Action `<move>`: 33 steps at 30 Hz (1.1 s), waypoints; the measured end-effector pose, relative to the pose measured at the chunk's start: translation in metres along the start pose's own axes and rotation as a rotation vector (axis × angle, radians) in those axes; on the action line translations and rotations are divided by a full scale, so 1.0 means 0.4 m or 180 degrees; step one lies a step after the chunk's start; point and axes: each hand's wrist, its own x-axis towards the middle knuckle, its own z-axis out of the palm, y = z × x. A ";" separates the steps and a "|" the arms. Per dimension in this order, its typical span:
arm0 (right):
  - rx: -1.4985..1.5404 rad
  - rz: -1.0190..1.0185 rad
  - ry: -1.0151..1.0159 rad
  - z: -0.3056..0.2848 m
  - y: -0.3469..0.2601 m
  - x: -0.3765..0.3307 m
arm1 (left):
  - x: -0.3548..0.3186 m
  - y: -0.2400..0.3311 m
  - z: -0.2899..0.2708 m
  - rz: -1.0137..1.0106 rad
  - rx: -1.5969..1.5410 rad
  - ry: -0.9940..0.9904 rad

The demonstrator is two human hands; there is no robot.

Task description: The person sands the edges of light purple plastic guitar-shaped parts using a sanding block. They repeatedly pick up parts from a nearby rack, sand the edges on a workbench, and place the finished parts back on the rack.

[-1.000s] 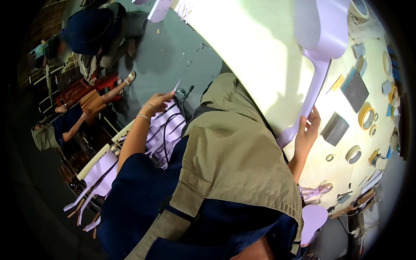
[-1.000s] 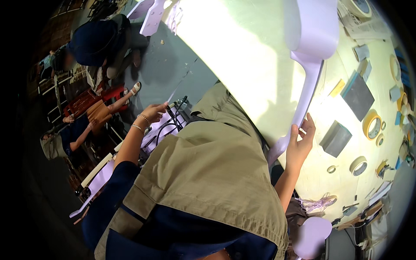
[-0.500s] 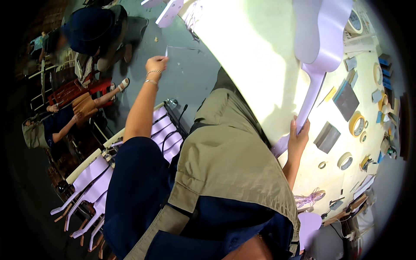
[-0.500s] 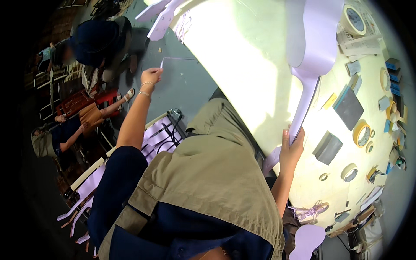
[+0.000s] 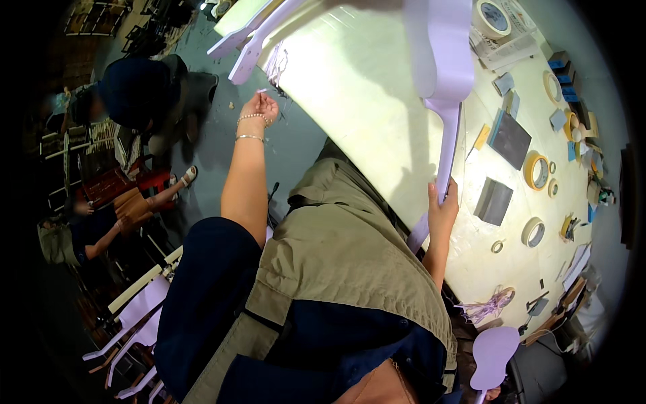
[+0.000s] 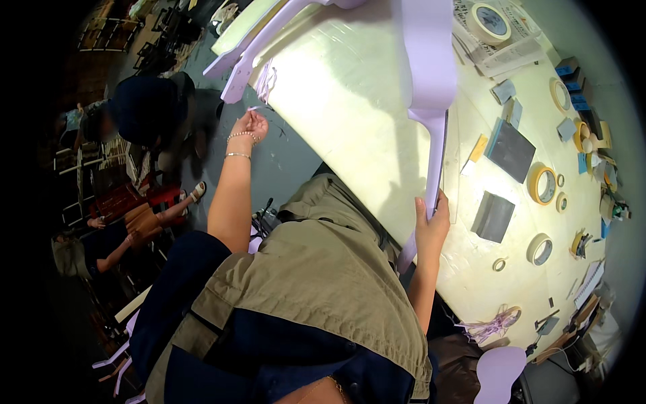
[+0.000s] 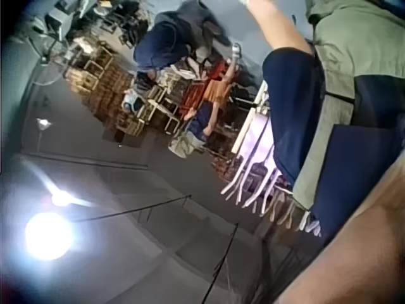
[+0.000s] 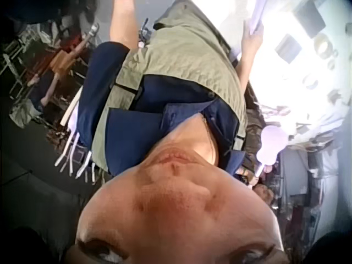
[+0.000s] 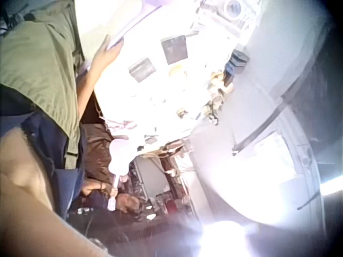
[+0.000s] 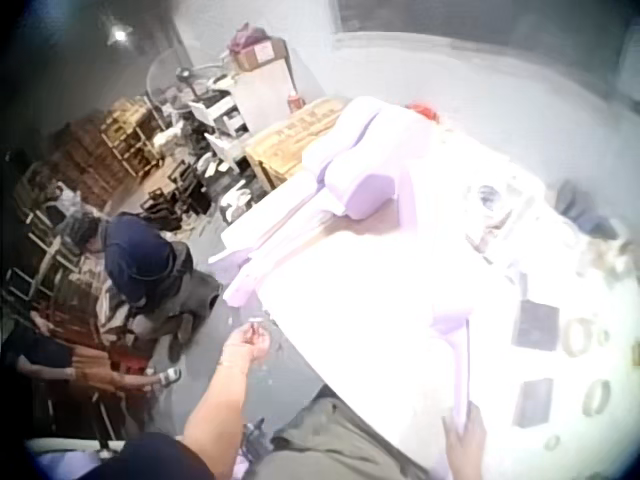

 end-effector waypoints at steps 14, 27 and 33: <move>0.0093 -0.0155 0.0139 0.012 0.013 0.003 | 0.074 0.004 0.074 0.0180 0.1623 -0.0956; 0.7694 0.2579 -0.0369 0.070 -0.149 -0.019 | -0.041 -0.109 0.051 0.3675 0.4484 0.0244; 0.7936 0.1644 0.1079 0.170 -0.096 0.092 | -0.281 -0.312 0.184 0.2344 0.3914 -0.2911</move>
